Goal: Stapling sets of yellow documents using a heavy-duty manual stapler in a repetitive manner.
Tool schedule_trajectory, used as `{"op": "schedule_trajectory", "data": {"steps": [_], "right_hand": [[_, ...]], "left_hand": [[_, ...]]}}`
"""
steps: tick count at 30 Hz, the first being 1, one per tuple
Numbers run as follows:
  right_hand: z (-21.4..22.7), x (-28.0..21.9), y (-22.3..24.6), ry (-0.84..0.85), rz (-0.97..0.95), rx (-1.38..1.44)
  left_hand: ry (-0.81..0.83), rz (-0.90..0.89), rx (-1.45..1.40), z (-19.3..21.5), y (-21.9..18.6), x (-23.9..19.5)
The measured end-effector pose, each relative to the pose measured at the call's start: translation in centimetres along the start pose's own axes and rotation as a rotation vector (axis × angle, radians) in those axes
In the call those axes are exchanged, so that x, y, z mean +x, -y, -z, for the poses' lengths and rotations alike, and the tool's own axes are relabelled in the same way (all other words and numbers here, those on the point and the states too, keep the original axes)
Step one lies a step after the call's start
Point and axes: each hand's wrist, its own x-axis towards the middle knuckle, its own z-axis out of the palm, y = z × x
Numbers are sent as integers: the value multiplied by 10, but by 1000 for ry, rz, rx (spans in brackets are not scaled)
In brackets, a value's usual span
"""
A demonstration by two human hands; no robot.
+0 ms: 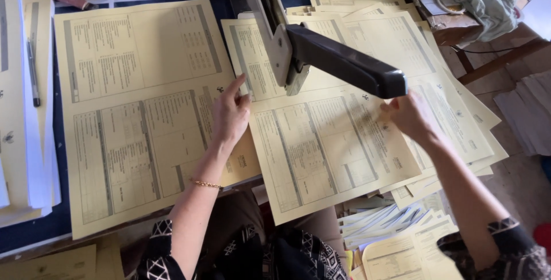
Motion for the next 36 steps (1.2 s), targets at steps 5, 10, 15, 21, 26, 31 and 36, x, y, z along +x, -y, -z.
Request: {"op": "schedule_trajectory", "data": {"steps": [5,10,15,21,26,31,36], "right_hand": [[136,-21,133,-54,335,140],[216,-57,267,171,189,366],[201,-61,301,494,31,195],[119,-96,272,392,124,424],[50,-115,247,137,319,671],[26,-119,232,-178,548,516],[95,-79,235,303,311,847]], "left_hand": [[-10,-90,-65,1,2,-3],[28,-84,-132,1,-6,-2],[30,24,-171,3,-10,-3],[15,-18,-139,4,-9,-3],[-18,-29,-62,2,-4,0],[-58,-32,61,1,9,-3],[-46,-23,-8,5,-15,-12]]}}
